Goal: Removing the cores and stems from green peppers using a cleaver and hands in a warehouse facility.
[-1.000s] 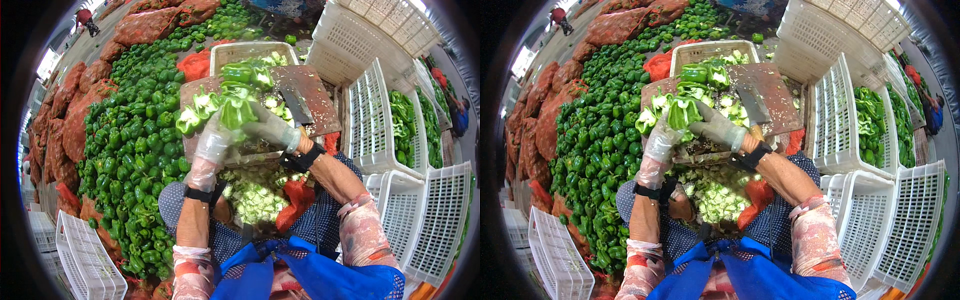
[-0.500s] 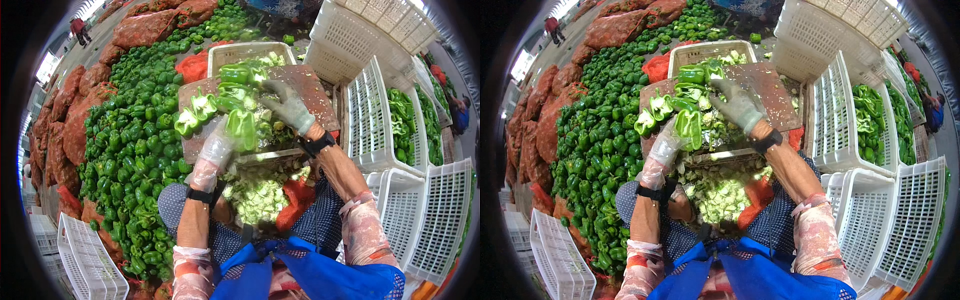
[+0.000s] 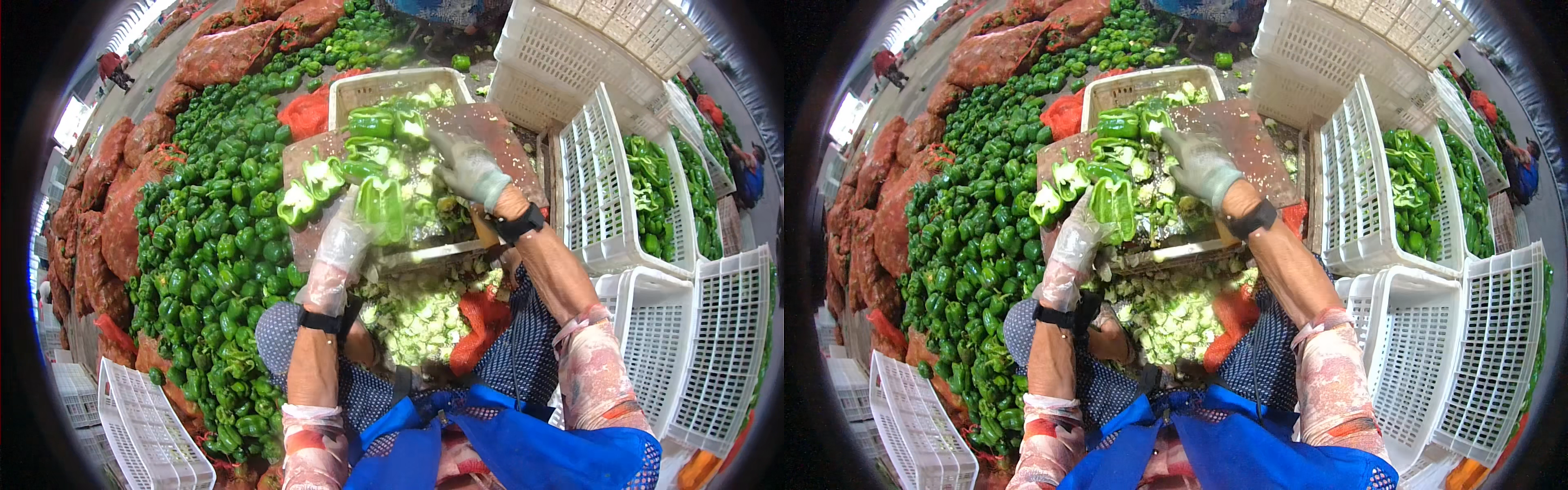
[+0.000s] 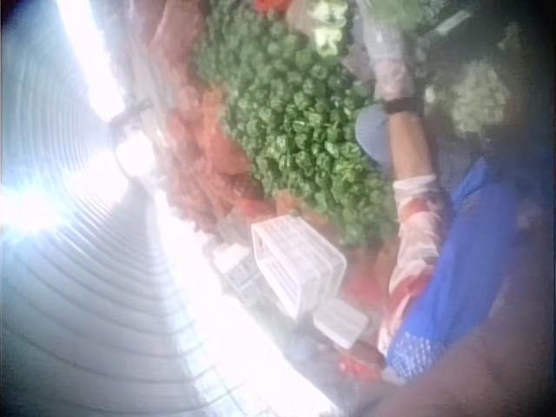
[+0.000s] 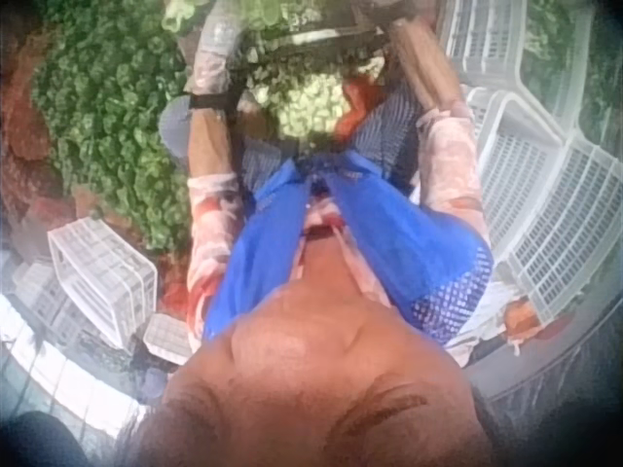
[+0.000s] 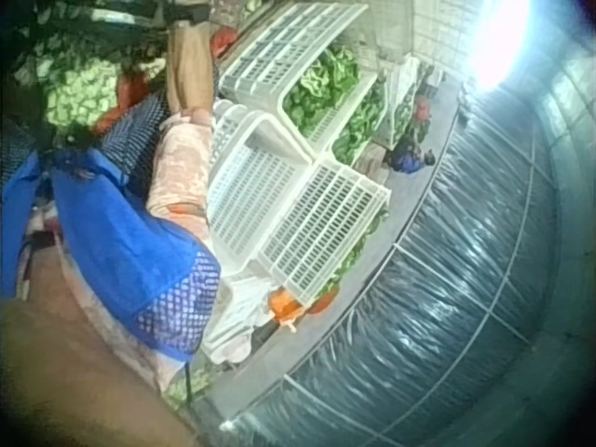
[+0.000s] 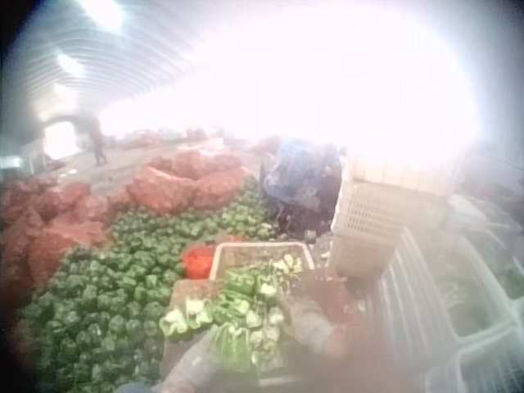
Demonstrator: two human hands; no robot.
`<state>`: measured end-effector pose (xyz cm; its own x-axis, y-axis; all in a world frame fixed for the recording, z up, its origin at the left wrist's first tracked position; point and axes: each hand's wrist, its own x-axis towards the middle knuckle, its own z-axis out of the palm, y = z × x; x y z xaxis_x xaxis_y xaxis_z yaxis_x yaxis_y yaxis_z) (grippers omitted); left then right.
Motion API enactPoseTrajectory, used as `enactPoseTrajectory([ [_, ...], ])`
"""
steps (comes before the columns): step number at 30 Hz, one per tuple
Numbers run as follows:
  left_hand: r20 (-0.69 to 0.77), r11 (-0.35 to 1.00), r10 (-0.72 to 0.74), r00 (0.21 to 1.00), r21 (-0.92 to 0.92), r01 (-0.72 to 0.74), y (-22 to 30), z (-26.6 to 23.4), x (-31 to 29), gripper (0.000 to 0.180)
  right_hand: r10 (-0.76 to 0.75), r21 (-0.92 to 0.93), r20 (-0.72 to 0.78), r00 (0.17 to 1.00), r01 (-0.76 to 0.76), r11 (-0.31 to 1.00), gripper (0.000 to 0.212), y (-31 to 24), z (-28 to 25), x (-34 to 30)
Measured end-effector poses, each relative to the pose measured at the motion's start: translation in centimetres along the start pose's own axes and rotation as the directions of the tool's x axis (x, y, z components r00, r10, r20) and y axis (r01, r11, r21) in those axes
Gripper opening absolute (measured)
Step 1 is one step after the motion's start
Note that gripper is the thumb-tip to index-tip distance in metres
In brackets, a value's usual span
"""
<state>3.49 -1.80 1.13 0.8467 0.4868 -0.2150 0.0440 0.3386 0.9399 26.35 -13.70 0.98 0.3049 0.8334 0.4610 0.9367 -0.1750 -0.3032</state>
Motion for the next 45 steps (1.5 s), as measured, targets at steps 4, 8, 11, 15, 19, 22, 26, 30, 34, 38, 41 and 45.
enactPoseTrajectory([
  [4,0.129,0.850,0.454,0.882,0.235,-0.472,-5.5,-6.3,2.8,0.051,0.178,0.299,0.448,0.876,-0.334,0.894,0.057,-4.9,-1.5,0.9],
  [8,0.037,0.934,0.327,0.944,0.141,-0.329,-3.7,-2.2,2.6,0.073,0.009,0.558,0.556,0.831,-0.381,0.737,0.056,-6.5,1.5,-1.0],
  [11,-0.036,0.991,0.135,0.990,0.000,-0.135,-1.6,-1.6,0.5,0.071,0.317,0.574,0.661,0.680,-0.730,0.370,0.033,-7.3,-1.8,0.4],
  [15,-0.127,0.970,0.180,0.975,-0.139,-0.197,0.5,-3.2,-0.7,0.069,0.620,0.957,0.158,0.768,0.036,-0.289,0.013,0.4,-7.4,1.1],
  [19,-0.117,0.969,0.182,0.976,-0.150,-0.198,1.0,-3.3,-1.5,0.067,0.737,0.937,-0.152,0.658,0.334,-0.105,0.033,6.5,-12.4,0.3],
  [22,-0.085,0.984,0.115,0.990,-0.128,-0.126,1.9,-2.7,-1.0,0.066,0.650,0.997,-0.073,0.757,0.033,0.073,0.031,5.8,-8.2,2.7],
  [26,0.041,0.950,0.167,0.985,-0.275,-0.149,2.2,-2.2,-0.6,0.067,0.354,0.464,0.257,0.899,-0.436,0.771,0.044,5.4,3.2,7.6],
  [30,-0.050,0.993,0.051,0.997,-0.104,-0.056,3.0,-4.0,-2.0,0.067,0.152,0.098,0.432,0.889,-0.214,0.972,0.046,1.8,8.7,10.7],
  [34,-0.015,0.996,0.022,1.000,0.084,-0.021,3.4,-3.0,-2.0,0.072,0.225,-0.101,0.539,0.812,-0.203,0.974,0.051,2.0,7.6,11.1],
  [38,0.062,0.989,-0.007,0.998,-0.145,0.016,3.4,-2.7,-2.1,0.073,0.298,-0.124,0.446,0.844,-0.271,0.955,0.059,1.9,7.3,8.3],
  [41,0.129,0.908,-0.004,0.992,-0.415,0.057,2.2,-2.5,-1.0,0.056,0.384,0.590,0.388,0.838,-0.546,0.595,0.040,7.8,9.3,6.0],
  [45,0.032,0.986,0.150,0.988,-0.075,-0.147,2.3,-3.5,-1.9,0.060,0.301,0.801,0.509,0.807,-0.572,0.180,0.034,-5.7,0.0,5.5],
])
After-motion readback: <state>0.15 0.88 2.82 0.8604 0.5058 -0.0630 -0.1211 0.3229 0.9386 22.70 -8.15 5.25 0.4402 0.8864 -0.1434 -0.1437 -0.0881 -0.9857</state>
